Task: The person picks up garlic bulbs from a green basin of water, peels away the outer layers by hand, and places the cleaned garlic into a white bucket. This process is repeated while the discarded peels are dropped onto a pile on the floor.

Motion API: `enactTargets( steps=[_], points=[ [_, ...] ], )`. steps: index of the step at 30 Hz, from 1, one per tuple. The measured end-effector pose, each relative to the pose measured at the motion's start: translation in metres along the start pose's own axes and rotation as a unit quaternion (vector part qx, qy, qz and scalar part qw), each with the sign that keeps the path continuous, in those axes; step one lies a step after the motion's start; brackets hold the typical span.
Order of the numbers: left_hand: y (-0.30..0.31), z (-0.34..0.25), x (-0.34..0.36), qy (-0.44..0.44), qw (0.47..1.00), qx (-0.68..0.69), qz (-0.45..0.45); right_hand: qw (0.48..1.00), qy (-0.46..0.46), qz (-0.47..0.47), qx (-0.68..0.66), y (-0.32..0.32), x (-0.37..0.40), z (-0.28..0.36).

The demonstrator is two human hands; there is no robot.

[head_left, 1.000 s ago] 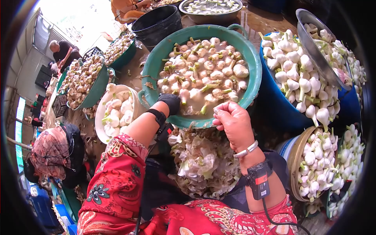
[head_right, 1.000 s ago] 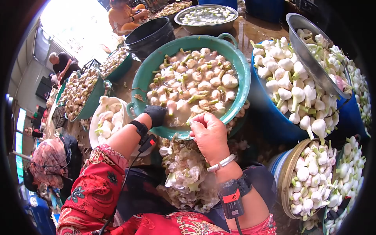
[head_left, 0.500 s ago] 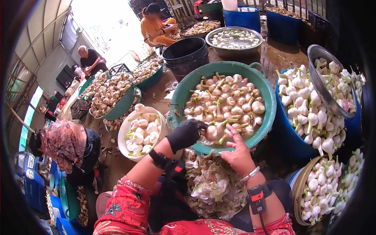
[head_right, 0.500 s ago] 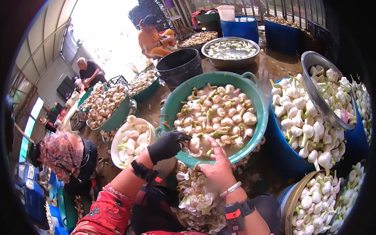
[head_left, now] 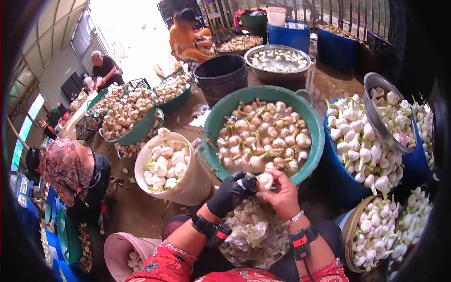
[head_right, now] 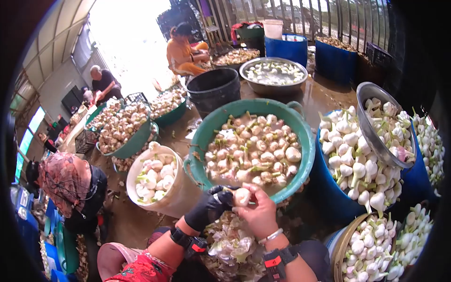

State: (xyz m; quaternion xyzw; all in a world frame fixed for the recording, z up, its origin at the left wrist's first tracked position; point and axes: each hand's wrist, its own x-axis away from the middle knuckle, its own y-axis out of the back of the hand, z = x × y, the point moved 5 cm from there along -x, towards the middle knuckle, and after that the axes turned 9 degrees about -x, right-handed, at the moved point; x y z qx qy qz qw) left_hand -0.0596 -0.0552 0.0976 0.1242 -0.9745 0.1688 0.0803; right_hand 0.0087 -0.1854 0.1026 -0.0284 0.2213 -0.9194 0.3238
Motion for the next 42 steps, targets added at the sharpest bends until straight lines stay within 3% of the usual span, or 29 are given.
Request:
enactTargets(
  steps=[4,7,12,14,16,19,23,25,28,31,35,36,37,38,40,42],
  points=[
    [0.008,0.001,-0.002,0.019,1.0,-0.013,0.003,0.98,-0.105,-0.007,-0.17,0.007,-0.004,-0.015],
    [0.011,-0.007,0.001,-0.018,0.997,-0.07,0.002,0.964,-0.144,-0.007,-0.225,0.001,-0.003,-0.014],
    [0.009,-0.015,0.011,0.004,0.999,-0.037,-0.029,0.967,-0.148,0.0,-0.207,-0.002,-0.005,-0.012],
    [0.01,-0.017,0.009,-0.037,0.997,-0.072,-0.014,0.985,-0.092,0.012,-0.146,-0.003,-0.004,-0.011],
    [0.012,-0.014,0.009,-0.026,0.996,-0.081,-0.038,0.988,-0.091,0.013,-0.127,-0.006,-0.002,-0.016],
    [0.016,-0.002,0.007,0.003,1.0,-0.019,-0.018,0.965,-0.129,-0.026,-0.226,-0.002,0.0,-0.024],
    [0.01,-0.011,0.014,-0.033,0.997,-0.06,-0.027,0.948,-0.152,-0.023,-0.278,-0.003,-0.002,-0.022],
    [0.004,-0.012,0.016,-0.001,0.998,0.043,-0.036,0.956,-0.13,-0.034,-0.26,-0.003,-0.003,-0.022],
    [0.015,-0.001,0.009,0.004,0.998,0.006,-0.059,0.986,-0.069,-0.017,-0.153,-0.005,-0.006,-0.022],
    [0.018,0.008,0.005,0.015,0.999,0.025,-0.024,0.987,-0.08,-0.014,-0.142,-0.01,-0.002,-0.022],
    [0.017,0.002,0.008,-0.012,0.99,-0.137,-0.034,0.963,-0.141,0.012,-0.231,0.005,-0.005,-0.036],
    [0.02,-0.004,0.008,-0.098,0.954,-0.277,-0.054,0.935,-0.252,0.035,-0.247,0.009,-0.002,-0.043],
    [0.019,-0.013,0.011,-0.181,0.892,-0.409,-0.071,0.894,-0.359,0.057,-0.261,0.004,0.005,-0.047],
    [0.015,-0.021,0.015,-0.261,0.803,-0.528,-0.086,0.879,-0.42,0.012,-0.225,0.001,0.012,-0.048],
    [0.012,-0.016,0.014,-0.246,0.798,-0.548,-0.051,0.842,-0.493,0.051,-0.212,-0.012,0.033,-0.052],
    [0.01,0.0,0.01,-0.293,0.819,-0.493,-0.011,0.824,-0.502,0.082,-0.249,-0.008,0.035,-0.053]
  ],
)
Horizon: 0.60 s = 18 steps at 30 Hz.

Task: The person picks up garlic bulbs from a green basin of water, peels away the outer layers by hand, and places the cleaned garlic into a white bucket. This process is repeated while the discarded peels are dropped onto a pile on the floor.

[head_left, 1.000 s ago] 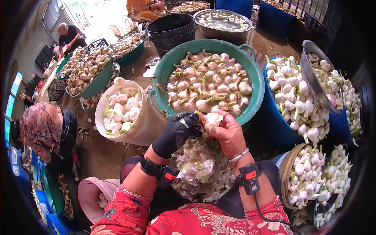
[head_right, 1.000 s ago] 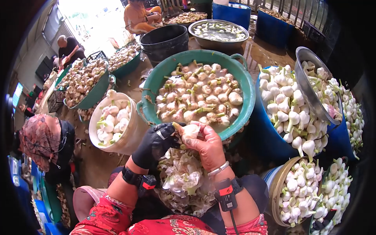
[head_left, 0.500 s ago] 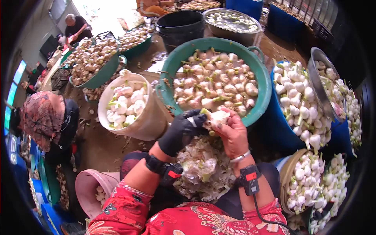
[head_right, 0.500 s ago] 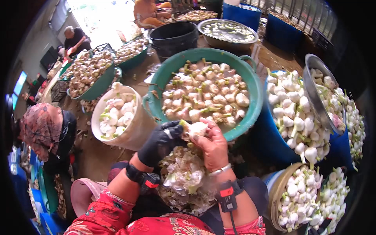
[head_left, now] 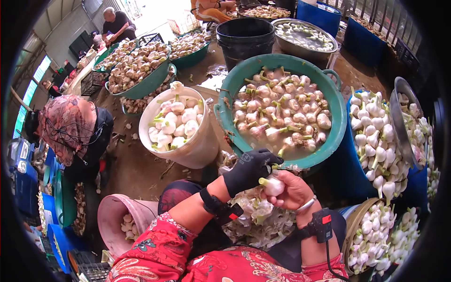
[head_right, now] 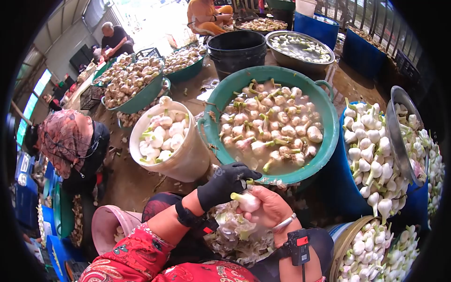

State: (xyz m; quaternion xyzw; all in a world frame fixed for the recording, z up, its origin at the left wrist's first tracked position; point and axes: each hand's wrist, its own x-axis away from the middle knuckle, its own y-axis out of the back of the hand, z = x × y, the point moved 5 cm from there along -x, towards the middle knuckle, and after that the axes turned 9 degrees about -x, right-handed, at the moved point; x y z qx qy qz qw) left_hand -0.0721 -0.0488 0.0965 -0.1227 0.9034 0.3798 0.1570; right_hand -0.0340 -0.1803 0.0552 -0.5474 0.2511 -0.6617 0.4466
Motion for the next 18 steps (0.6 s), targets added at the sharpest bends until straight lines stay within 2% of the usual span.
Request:
enactTargets(
  steps=[1,2,4,5,7,8,10,12,13,14,15,16,17,18],
  points=[
    [0.004,-0.005,-0.004,0.004,0.999,0.006,-0.031,0.999,0.019,0.041,-0.012,-0.004,0.004,0.005],
    [-0.005,0.013,0.007,0.271,0.899,0.342,0.03,0.996,0.037,0.082,-0.025,-0.007,0.007,0.008],
    [0.006,0.014,0.008,0.349,0.824,0.442,-0.061,0.984,0.138,0.07,-0.093,-0.001,0.008,0.027],
    [0.008,0.014,0.01,0.305,0.835,0.458,-0.011,0.981,0.172,0.047,-0.078,0.003,0.011,0.033],
    [0.001,0.001,0.007,0.279,0.837,0.47,0.02,0.972,0.227,0.025,-0.049,-0.002,0.014,0.039],
    [-0.003,-0.01,0.005,0.253,0.838,0.482,0.039,0.97,0.239,-0.024,-0.033,-0.003,0.015,0.037],
    [0.001,-0.013,0.003,0.277,0.872,0.402,0.04,0.976,0.217,0.032,-0.01,0.004,0.006,0.036],
    [0.003,-0.008,0.004,0.291,0.883,0.367,0.039,0.97,0.226,-0.082,0.04,0.002,0.011,0.04],
    [0.005,-0.009,0.002,0.289,0.886,0.359,0.051,0.944,0.313,-0.09,0.046,-0.003,0.011,0.047],
    [0.006,-0.007,0.002,0.29,0.885,0.36,0.054,0.944,0.313,-0.093,0.043,-0.001,0.009,0.046],
    [0.005,-0.004,0.004,0.298,0.868,0.394,0.046,0.883,0.42,-0.098,0.184,-0.003,0.013,0.055],
    [0.005,0.0,0.004,0.304,0.851,0.426,0.037,0.791,0.512,-0.098,0.321,-0.009,0.018,0.061],
    [0.007,0.006,0.004,0.318,0.834,0.45,0.018,0.716,0.567,-0.104,0.393,-0.015,0.021,0.063],
    [0.01,0.016,0.005,0.316,0.836,0.449,0.015,0.715,0.568,-0.1,0.394,-0.015,0.025,0.061]
  ],
)
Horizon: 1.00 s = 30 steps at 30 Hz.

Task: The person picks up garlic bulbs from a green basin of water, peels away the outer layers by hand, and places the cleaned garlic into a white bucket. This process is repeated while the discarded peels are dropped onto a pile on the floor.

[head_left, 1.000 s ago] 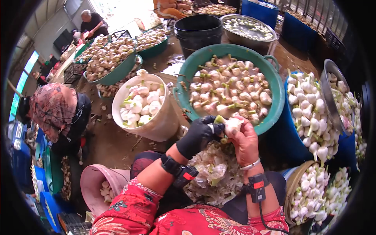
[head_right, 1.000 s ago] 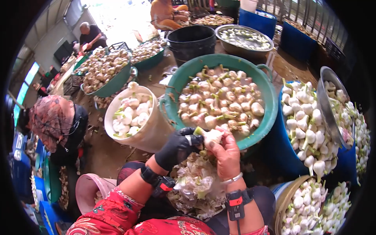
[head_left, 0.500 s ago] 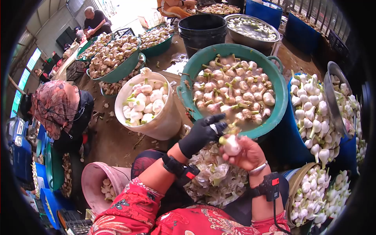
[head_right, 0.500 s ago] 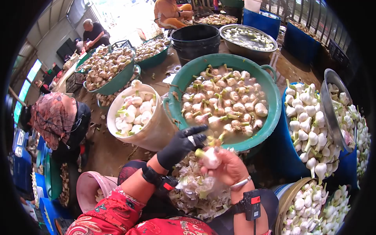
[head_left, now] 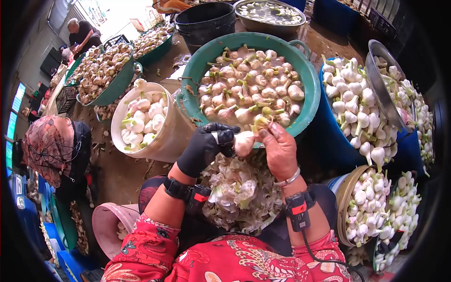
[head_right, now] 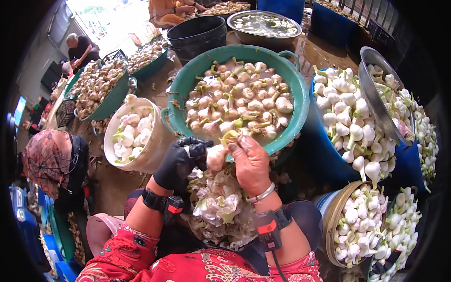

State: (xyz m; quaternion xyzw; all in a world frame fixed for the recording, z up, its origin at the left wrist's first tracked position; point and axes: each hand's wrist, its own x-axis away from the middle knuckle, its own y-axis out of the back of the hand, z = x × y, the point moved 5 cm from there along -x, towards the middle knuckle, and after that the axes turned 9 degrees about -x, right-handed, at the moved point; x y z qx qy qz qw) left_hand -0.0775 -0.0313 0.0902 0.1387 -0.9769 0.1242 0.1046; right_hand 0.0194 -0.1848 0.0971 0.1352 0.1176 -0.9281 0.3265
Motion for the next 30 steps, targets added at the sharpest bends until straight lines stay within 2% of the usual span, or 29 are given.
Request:
enactTargets(
  steps=[2,3,4,6,7,8,9,10,11,12,13,14,16,17,18,19,20,21,23,24,25,26,27,28,29,30],
  points=[
    [0.022,0.001,-0.005,-0.054,0.995,0.066,-0.046,0.961,-0.112,-0.065,-0.243,0.003,0.005,0.014],
    [0.033,0.0,-0.007,-0.048,0.994,0.041,-0.089,0.963,-0.124,-0.057,-0.233,0.005,0.006,0.021],
    [0.035,-0.002,-0.007,-0.054,0.994,0.038,-0.092,0.951,-0.13,-0.067,-0.274,0.007,0.006,0.024],
    [0.039,-0.007,-0.002,-0.111,0.987,-0.068,-0.089,0.899,-0.134,-0.131,-0.396,0.017,0.005,0.022],
    [0.044,-0.005,0.002,-0.209,0.932,-0.269,-0.123,0.869,-0.094,-0.143,-0.464,0.031,0.001,0.022],
    [0.047,0.0,0.0,-0.208,0.932,-0.269,-0.126,0.888,-0.098,-0.182,-0.412,0.034,-0.004,0.038],
    [0.054,0.012,-0.006,-0.137,0.981,-0.083,-0.106,0.923,-0.139,-0.097,-0.345,0.038,-0.001,0.03],
    [0.053,0.02,-0.011,-0.06,0.989,0.105,-0.08,0.946,-0.174,-0.012,-0.273,0.042,0.002,0.022],
    [0.046,0.014,-0.009,-0.06,0.99,0.102,-0.077,0.945,-0.286,0.084,-0.138,0.027,0.008,0.022],
    [0.035,-0.005,-0.002,-0.191,0.957,-0.198,-0.091,0.955,-0.24,0.122,-0.123,0.012,0.014,0.004],
    [0.015,-0.019,0.006,-0.303,0.821,-0.474,-0.094,0.969,-0.217,0.106,-0.052,0.008,0.014,0.001],
    [0.007,-0.018,0.005,-0.301,0.823,-0.473,-0.09,0.976,-0.196,0.092,0.021,0.006,0.014,0.001],
    [-0.006,-0.013,0.002,-0.291,0.869,-0.395,-0.064,0.972,-0.201,0.07,0.098,0.007,0.006,0.0],
    [-0.014,-0.016,0.005,-0.277,0.872,-0.4,-0.053,0.972,-0.219,0.049,0.069,0.007,0.007,-0.011],
    [-0.02,-0.017,0.005,-0.275,0.874,-0.399,-0.047,0.981,-0.184,0.013,0.063,0.006,0.006,-0.015],
    [-0.016,-0.006,0.0,-0.148,0.965,-0.213,-0.039,0.974,-0.226,-0.007,0.008,0.001,0.007,-0.016],
    [-0.016,0.008,-0.004,-0.013,0.999,-0.017,-0.03,0.963,-0.265,-0.026,-0.047,-0.001,0.009,-0.014],
    [-0.018,0.009,-0.003,-0.019,1.0,-0.009,-0.013,0.963,-0.266,-0.027,-0.046,0.001,0.009,-0.012],
    [-0.007,0.022,-0.007,-0.022,0.999,0.009,-0.041,0.928,-0.257,-0.097,-0.251,0.004,0.006,-0.01],
    [0.0,0.024,-0.008,-0.026,0.997,0.027,-0.068,0.918,-0.211,-0.17,-0.289,0.013,0.004,-0.012],
    [-0.001,0.021,-0.007,0.044,0.983,0.177,-0.035,0.911,-0.21,-0.188,-0.301,0.022,0.0,-0.008],
    [0.001,0.02,-0.006,0.042,0.983,0.175,-0.037,0.903,-0.209,-0.207,-0.314,0.03,-0.002,-0.004],
    [0.003,0.021,-0.004,0.039,0.988,0.141,-0.045,0.93,-0.213,-0.137,-0.267,0.03,-0.004,-0.003],
    [0.002,0.017,-0.004,0.036,0.992,0.107,-0.052,0.93,-0.212,-0.134,-0.269,0.029,-0.002,-0.004],
    [-0.001,0.014,-0.002,0.038,0.986,0.152,-0.057,0.934,-0.298,0.041,-0.192,0.011,0.007,-0.01],
    [-0.004,0.009,0.001,0.034,0.986,0.149,-0.065,0.897,-0.367,0.219,-0.107,-0.007,0.022,-0.016]
  ],
)
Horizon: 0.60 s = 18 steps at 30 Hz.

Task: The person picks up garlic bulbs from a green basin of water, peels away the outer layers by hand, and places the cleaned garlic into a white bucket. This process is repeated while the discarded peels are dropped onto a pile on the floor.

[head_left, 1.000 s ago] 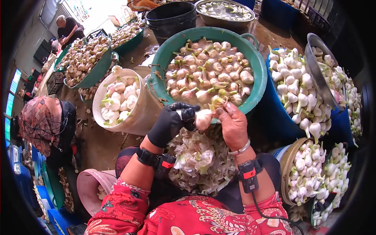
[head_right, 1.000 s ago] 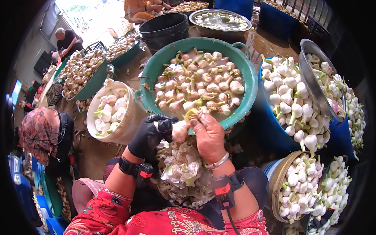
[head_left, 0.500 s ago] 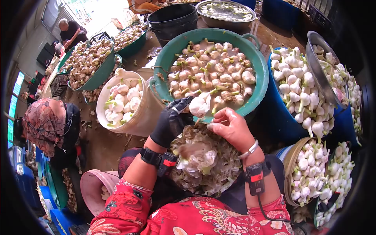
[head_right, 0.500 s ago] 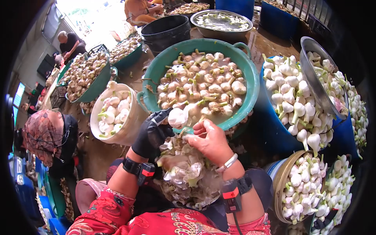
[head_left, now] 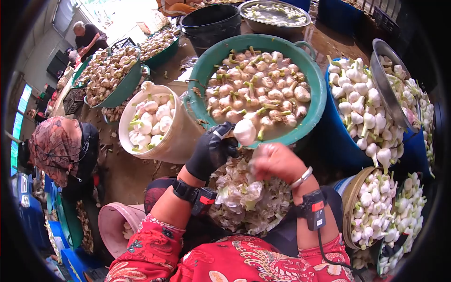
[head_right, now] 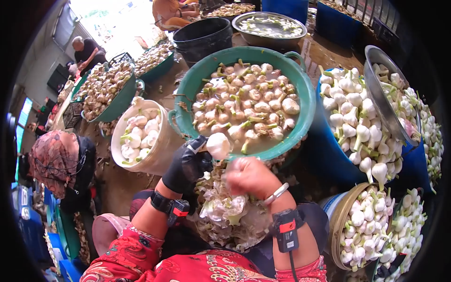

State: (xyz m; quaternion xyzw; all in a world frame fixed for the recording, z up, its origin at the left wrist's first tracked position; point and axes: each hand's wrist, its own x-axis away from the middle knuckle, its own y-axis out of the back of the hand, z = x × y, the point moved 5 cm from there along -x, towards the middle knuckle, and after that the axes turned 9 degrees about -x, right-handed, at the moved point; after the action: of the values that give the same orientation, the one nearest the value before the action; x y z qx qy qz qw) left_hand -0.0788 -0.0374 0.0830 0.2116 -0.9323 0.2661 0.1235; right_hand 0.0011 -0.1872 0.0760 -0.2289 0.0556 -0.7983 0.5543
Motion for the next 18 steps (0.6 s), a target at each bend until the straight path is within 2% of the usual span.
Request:
enactTargets(
  steps=[1,2,3,4,5,6,7,8,10,11,14,15,16,18],
  points=[
    [-0.004,-0.019,0.007,-0.112,0.978,-0.175,-0.012,0.989,-0.03,0.041,0.137,-0.012,0.001,-0.004],
    [-0.005,-0.039,0.016,-0.219,0.912,-0.346,-0.029,0.957,-0.053,0.083,0.274,-0.024,0.001,-0.007],
    [0.015,-0.047,0.014,-0.146,0.968,-0.201,-0.039,0.93,0.022,0.067,0.362,-0.022,-0.002,-0.017],
    [0.023,-0.08,0.029,-0.334,0.77,-0.537,-0.088,0.891,0.097,0.048,0.441,-0.02,-0.004,-0.026],
    [0.049,-0.099,0.029,-0.317,0.822,-0.462,-0.102,0.889,0.105,0.061,0.442,-0.024,-0.005,-0.026],
    [0.074,-0.118,0.028,-0.302,0.867,-0.38,-0.111,0.892,0.066,0.062,0.442,-0.024,-0.004,-0.023],
    [0.096,-0.135,0.03,-0.284,0.859,-0.388,-0.177,0.895,0.028,0.058,0.442,-0.024,-0.002,-0.021],
    [0.117,-0.152,0.032,-0.267,0.846,-0.394,-0.24,0.893,0.035,0.063,0.444,-0.027,-0.002,-0.016],
    [0.169,-0.166,0.021,-0.187,0.747,-0.579,-0.268,0.913,-0.022,0.067,0.402,-0.027,-0.003,-0.018],
    [0.175,-0.178,0.023,-0.173,0.703,-0.635,-0.27,0.912,0.028,0.063,0.405,-0.026,-0.005,-0.021],
    [0.206,-0.22,0.011,-0.18,0.65,-0.673,-0.303,0.909,-0.003,0.044,0.414,-0.025,-0.01,-0.02],
    [0.215,-0.23,0.004,-0.203,0.664,-0.654,-0.302,0.911,-0.034,0.04,0.409,-0.024,-0.013,-0.02],
    [0.228,-0.24,-0.007,-0.162,0.635,-0.684,-0.321,0.911,-0.035,0.041,0.41,-0.024,-0.017,-0.018],
    [0.261,-0.248,-0.035,-0.15,0.559,-0.75,-0.32,0.9,-0.092,0.022,0.425,-0.02,-0.025,-0.02]
  ],
)
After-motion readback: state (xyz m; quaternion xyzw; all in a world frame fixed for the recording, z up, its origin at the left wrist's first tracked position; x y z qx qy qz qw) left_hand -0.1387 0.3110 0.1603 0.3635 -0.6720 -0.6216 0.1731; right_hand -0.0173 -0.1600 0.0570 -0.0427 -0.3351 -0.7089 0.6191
